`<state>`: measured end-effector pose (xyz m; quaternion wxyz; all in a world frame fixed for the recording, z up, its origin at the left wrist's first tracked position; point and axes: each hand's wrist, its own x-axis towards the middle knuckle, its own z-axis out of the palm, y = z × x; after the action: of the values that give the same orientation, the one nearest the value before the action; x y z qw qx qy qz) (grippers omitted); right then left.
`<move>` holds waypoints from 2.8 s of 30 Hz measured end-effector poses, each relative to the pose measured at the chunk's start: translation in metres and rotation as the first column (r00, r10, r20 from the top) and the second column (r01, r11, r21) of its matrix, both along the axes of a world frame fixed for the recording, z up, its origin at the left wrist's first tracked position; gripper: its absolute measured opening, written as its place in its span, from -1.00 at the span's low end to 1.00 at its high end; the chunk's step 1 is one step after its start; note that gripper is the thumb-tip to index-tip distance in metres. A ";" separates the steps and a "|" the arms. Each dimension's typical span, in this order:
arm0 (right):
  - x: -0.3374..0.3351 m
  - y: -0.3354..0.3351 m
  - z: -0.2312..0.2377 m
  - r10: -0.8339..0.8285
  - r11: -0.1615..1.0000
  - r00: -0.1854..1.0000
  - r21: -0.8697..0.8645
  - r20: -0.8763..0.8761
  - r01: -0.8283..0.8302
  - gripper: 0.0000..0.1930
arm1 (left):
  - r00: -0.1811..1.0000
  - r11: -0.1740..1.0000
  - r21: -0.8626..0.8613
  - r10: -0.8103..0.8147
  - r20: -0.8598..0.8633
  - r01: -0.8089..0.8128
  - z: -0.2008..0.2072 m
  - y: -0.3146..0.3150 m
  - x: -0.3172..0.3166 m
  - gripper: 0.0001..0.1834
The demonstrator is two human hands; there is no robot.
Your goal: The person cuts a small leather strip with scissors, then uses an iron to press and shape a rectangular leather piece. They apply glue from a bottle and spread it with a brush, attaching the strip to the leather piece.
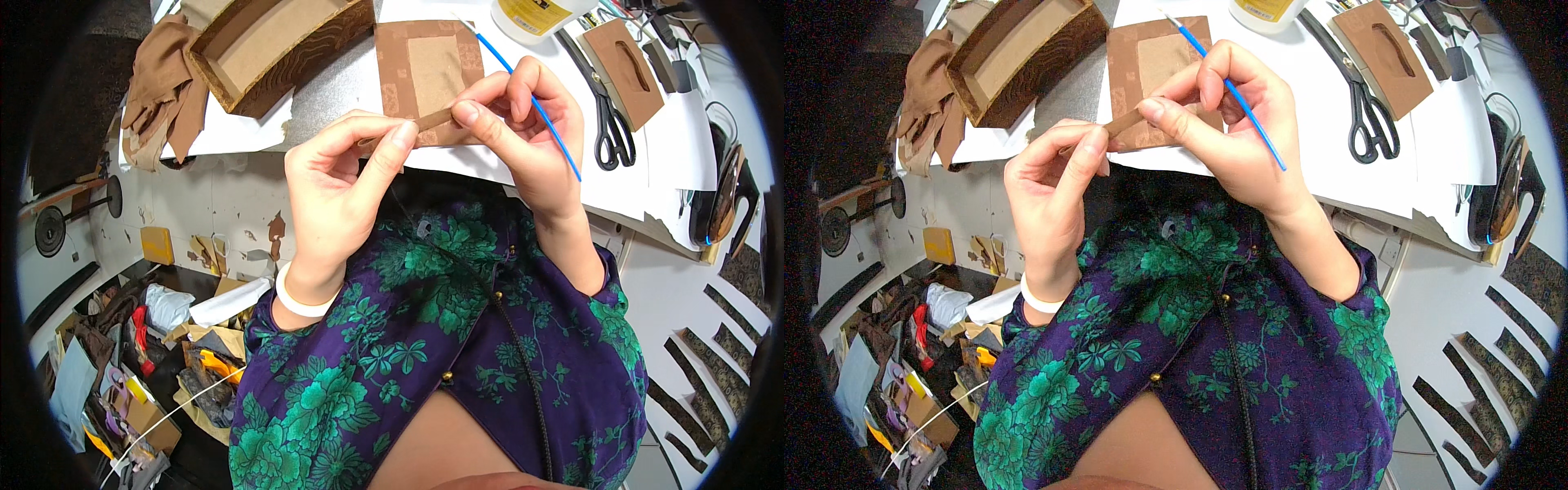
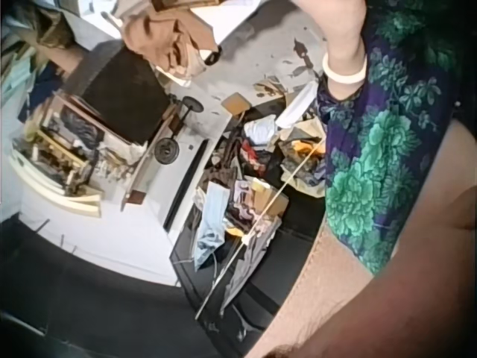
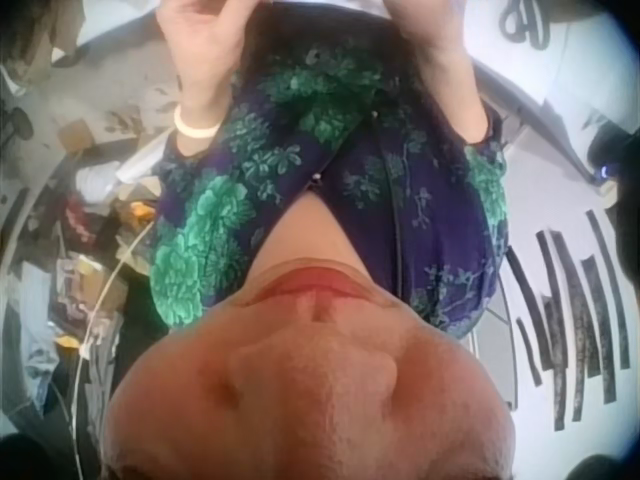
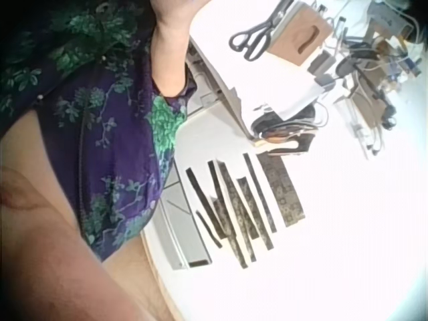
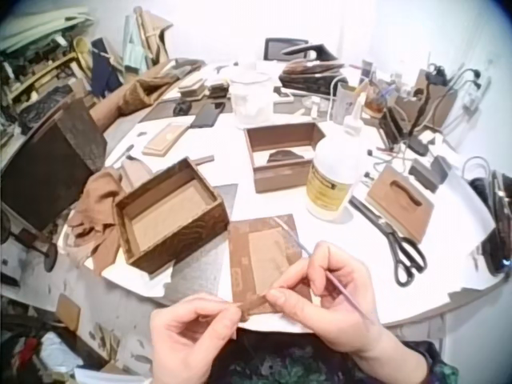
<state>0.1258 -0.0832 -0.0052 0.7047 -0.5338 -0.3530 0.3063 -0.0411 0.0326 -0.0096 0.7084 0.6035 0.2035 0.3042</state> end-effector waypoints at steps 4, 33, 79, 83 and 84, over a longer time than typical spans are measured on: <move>-0.003 0.001 -0.004 -0.062 0.998 0.994 0.014 0.089 0.061 -0.57 | 0.998 0.999 -0.047 0.030 0.050 -0.027 -0.003 -0.004 0.002 -0.88; -0.010 0.010 0.001 -0.126 0.968 0.942 0.248 0.310 0.047 -0.56 | 0.974 0.856 0.475 0.128 0.187 -0.203 -0.002 -0.001 0.007 -0.83; 0.023 0.013 0.000 0.007 0.986 0.777 0.126 0.630 -0.112 -0.50 | 0.978 0.712 -0.674 -0.092 0.185 0.194 -0.016 0.016 -0.007 -0.79; 0.023 0.015 0.000 -0.026 0.969 0.746 0.199 0.666 -0.144 -0.54 | 0.966 0.689 -0.678 -0.153 0.209 0.256 -0.018 0.017 -0.008 -0.74; 0.022 0.016 -0.001 -0.033 0.965 0.790 0.224 0.612 -0.133 -0.56 | 0.967 0.692 -0.676 -0.151 0.206 0.252 -0.017 0.016 -0.008 -0.72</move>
<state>0.1478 -0.0673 -0.0062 0.6073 -0.4990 -0.6120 0.0881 -0.0491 0.0489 -0.0268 0.9243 0.2888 0.1874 0.1649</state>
